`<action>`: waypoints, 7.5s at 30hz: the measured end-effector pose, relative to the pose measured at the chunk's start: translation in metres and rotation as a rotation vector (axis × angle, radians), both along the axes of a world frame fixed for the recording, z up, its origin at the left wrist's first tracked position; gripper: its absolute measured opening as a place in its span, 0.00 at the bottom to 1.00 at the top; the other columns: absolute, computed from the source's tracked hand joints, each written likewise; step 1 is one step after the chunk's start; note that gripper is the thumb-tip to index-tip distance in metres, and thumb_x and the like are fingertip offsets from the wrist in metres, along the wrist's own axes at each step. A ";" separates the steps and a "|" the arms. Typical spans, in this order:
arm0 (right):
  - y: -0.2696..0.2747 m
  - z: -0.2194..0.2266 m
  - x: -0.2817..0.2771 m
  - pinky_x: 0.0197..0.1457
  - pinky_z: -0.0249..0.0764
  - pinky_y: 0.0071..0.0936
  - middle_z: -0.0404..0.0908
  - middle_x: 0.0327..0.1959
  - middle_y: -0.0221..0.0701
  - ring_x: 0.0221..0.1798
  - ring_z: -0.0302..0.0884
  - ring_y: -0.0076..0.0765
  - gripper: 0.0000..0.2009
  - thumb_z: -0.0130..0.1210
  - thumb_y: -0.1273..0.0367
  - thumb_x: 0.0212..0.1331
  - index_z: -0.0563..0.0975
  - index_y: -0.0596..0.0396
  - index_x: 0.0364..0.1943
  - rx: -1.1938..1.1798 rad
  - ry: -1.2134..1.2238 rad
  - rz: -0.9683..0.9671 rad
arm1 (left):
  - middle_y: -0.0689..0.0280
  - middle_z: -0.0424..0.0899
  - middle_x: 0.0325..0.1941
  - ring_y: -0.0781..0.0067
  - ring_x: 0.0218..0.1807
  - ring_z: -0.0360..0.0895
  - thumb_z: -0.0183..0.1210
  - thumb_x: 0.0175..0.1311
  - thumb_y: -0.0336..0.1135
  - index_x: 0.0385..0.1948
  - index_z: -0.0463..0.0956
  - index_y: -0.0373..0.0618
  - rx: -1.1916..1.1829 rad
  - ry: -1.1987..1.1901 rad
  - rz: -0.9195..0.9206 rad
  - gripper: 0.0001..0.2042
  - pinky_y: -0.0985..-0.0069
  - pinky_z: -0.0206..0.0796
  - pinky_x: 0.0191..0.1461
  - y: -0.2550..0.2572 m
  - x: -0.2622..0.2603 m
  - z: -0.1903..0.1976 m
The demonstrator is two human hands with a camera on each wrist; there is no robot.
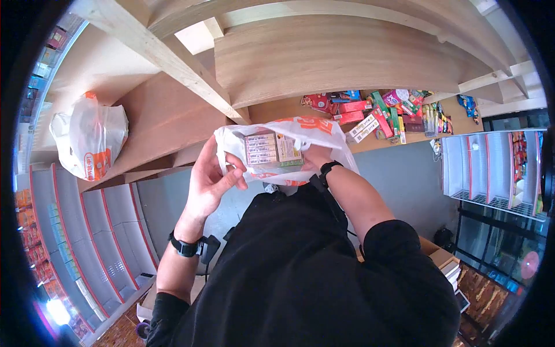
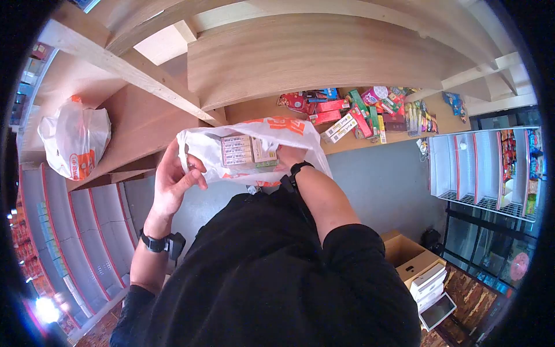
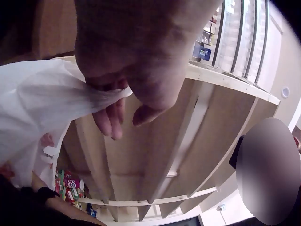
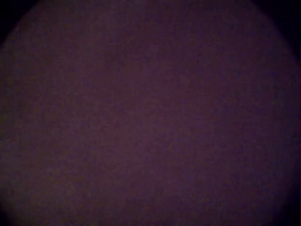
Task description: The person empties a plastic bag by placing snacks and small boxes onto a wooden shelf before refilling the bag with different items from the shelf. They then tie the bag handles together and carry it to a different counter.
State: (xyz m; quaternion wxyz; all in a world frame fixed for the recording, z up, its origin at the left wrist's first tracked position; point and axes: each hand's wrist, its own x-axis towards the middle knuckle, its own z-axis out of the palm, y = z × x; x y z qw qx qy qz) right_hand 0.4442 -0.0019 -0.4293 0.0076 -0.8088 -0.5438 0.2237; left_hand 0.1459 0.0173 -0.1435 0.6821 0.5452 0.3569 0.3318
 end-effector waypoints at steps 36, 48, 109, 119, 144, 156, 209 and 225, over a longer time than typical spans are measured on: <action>-0.003 0.017 0.080 0.57 0.77 0.41 0.86 0.48 0.35 0.52 0.81 0.44 0.23 0.57 0.51 0.64 0.82 0.52 0.54 -0.306 0.475 -0.338 | 0.58 0.82 0.40 0.67 0.35 0.84 0.62 0.68 0.23 0.77 0.46 0.38 -0.045 0.015 0.032 0.39 0.73 0.80 0.38 -0.005 0.047 0.006; -0.014 0.026 0.088 0.54 0.78 0.41 0.87 0.45 0.32 0.47 0.83 0.40 0.21 0.55 0.51 0.67 0.82 0.50 0.55 -0.350 0.503 -0.389 | 0.60 0.82 0.40 0.68 0.35 0.84 0.62 0.69 0.24 0.75 0.49 0.37 -0.042 0.016 0.004 0.37 0.74 0.79 0.39 0.004 0.041 0.008; -0.037 0.174 0.244 0.56 0.82 0.39 0.83 0.55 0.38 0.54 0.84 0.36 0.21 0.55 0.59 0.70 0.75 0.58 0.61 0.052 1.549 -0.619 | 0.76 0.76 0.21 0.87 0.23 0.65 0.67 0.68 0.32 0.49 0.81 0.37 -0.243 0.495 -0.147 0.12 0.82 0.56 0.27 -0.034 -0.072 0.026; 0.075 0.067 0.134 0.52 0.82 0.35 0.83 0.49 0.30 0.45 0.83 0.33 0.17 0.57 0.60 0.71 0.77 0.52 0.58 0.000 1.507 -0.558 | 0.70 0.79 0.19 0.86 0.18 0.68 0.62 0.67 0.27 0.43 0.81 0.38 -0.295 0.578 -0.157 0.07 0.81 0.56 0.22 -0.049 -0.083 0.031; 0.002 0.215 0.008 0.52 0.78 0.47 0.84 0.37 0.48 0.46 0.83 0.58 0.09 0.56 0.72 0.65 0.82 0.57 0.45 0.537 0.670 0.605 | 0.46 0.74 0.69 0.54 0.54 0.84 0.58 0.69 0.23 0.74 0.56 0.37 -0.081 -0.194 0.058 0.32 0.61 0.79 0.57 -0.003 -0.007 0.008; -0.006 -0.039 -0.026 0.56 0.80 0.37 0.87 0.50 0.40 0.48 0.86 0.42 0.22 0.54 0.53 0.71 0.81 0.55 0.55 -0.330 1.720 -0.484 | 0.49 0.73 0.70 0.55 0.57 0.83 0.57 0.67 0.17 0.75 0.52 0.37 -0.064 -0.163 -0.034 0.34 0.62 0.78 0.60 -0.002 -0.021 0.013; 0.103 0.032 0.161 0.67 0.75 0.45 0.79 0.66 0.37 0.65 0.78 0.40 0.26 0.57 0.57 0.72 0.71 0.55 0.67 -0.237 1.498 -0.453 | 0.57 0.85 0.48 0.76 0.34 0.82 0.70 0.57 0.19 0.74 0.56 0.36 -0.245 0.034 0.232 0.42 0.80 0.78 0.37 -0.056 -0.035 0.013; 0.154 -0.030 0.122 0.62 0.78 0.47 0.78 0.64 0.48 0.62 0.80 0.52 0.24 0.51 0.54 0.72 0.74 0.53 0.64 0.194 0.142 0.085 | 0.62 0.84 0.44 0.82 0.33 0.78 0.72 0.58 0.21 0.73 0.59 0.37 -0.222 0.113 0.265 0.40 0.85 0.74 0.35 -0.064 -0.016 0.017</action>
